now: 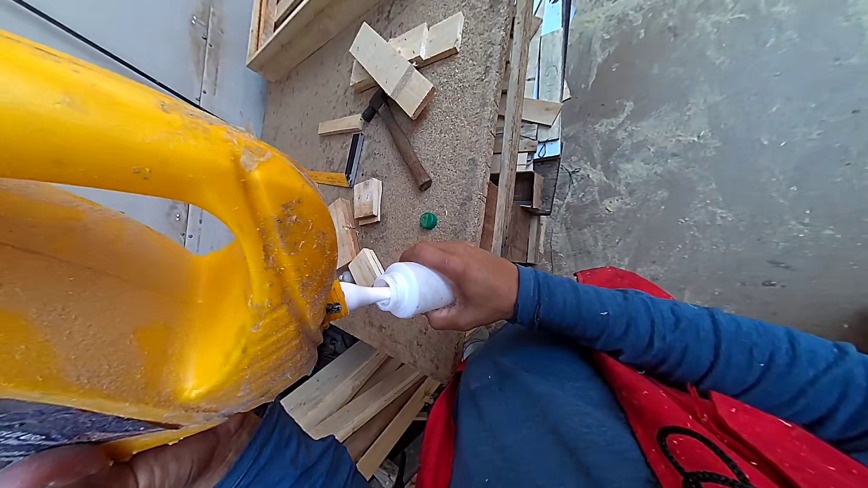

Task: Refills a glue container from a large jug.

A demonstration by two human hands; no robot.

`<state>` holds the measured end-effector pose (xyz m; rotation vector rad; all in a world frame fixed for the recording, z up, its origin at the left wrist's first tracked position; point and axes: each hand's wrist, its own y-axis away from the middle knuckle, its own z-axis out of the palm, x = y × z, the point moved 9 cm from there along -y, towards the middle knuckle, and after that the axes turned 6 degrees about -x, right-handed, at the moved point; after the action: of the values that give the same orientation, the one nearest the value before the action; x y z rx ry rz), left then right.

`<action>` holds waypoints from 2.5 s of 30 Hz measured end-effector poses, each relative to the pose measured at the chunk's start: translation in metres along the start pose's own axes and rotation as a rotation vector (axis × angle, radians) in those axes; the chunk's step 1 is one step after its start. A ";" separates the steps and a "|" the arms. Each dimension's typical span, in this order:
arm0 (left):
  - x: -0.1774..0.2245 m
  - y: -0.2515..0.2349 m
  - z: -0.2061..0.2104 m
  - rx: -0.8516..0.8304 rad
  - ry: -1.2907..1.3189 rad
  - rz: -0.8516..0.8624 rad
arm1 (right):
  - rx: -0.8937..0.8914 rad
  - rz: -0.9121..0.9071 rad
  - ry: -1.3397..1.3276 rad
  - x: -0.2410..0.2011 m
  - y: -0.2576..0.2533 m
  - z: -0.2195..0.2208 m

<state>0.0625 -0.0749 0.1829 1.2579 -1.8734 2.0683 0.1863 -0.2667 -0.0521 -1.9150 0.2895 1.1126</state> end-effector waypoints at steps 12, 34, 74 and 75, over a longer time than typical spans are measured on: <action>-0.010 0.004 -0.020 -0.035 0.077 0.043 | 0.012 0.008 -0.006 0.010 0.004 0.004; -0.005 0.009 0.014 0.230 -0.238 0.021 | 0.024 -0.008 -0.029 0.008 0.005 0.007; -0.011 0.011 0.013 -0.142 -0.026 0.031 | 0.052 -0.006 -0.008 0.001 0.008 -0.009; -0.012 0.011 0.013 -0.135 -0.021 0.036 | 0.055 -0.006 -0.006 0.000 0.008 -0.010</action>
<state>0.0707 -0.0835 0.1654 1.2271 -2.0214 1.9152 0.1881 -0.2790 -0.0548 -1.8631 0.3081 1.0951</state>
